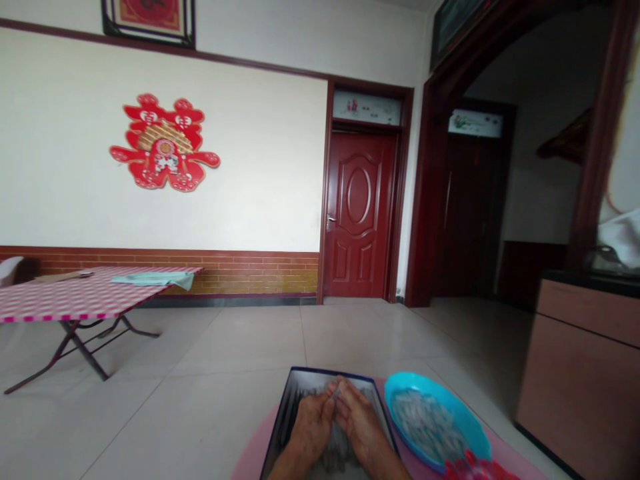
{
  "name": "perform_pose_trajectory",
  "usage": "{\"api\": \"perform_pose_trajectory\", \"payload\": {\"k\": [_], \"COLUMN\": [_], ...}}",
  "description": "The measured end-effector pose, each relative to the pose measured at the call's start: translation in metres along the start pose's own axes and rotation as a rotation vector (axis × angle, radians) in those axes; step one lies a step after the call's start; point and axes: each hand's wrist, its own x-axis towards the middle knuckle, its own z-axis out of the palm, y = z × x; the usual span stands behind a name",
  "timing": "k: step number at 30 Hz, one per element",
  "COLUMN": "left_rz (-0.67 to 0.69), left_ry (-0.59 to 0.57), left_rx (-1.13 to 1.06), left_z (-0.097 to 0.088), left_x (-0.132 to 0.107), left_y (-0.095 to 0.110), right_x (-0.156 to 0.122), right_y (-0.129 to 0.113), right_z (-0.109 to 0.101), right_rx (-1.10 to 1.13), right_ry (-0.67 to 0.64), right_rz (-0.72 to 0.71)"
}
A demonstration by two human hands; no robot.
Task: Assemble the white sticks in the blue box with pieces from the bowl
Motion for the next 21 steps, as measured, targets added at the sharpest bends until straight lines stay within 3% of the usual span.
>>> {"api": "perform_pose_trajectory", "payload": {"k": [4,8,11,21], "left_rz": [0.035,0.022,-0.019,-0.085], "left_ry": [-0.038,-0.133,-0.317,-0.683], "left_rx": [0.009,0.066,0.205,0.372], "left_z": [-0.001,-0.006,-0.014,-0.020], "left_x": [0.000,-0.004,-0.008,-0.015], "left_y": [-0.002,0.005,0.016,0.035], "right_x": [0.003,0.009,0.013,0.011], "right_y": [-0.005,-0.012,-0.015,-0.011], "right_z": [0.000,-0.007,-0.011,-0.006], "right_rx": [-0.003,-0.156,-0.261,-0.353], "right_ry": [0.081,0.286,0.398,0.334], "right_rz": [-0.025,-0.210,-0.303,-0.356]}}
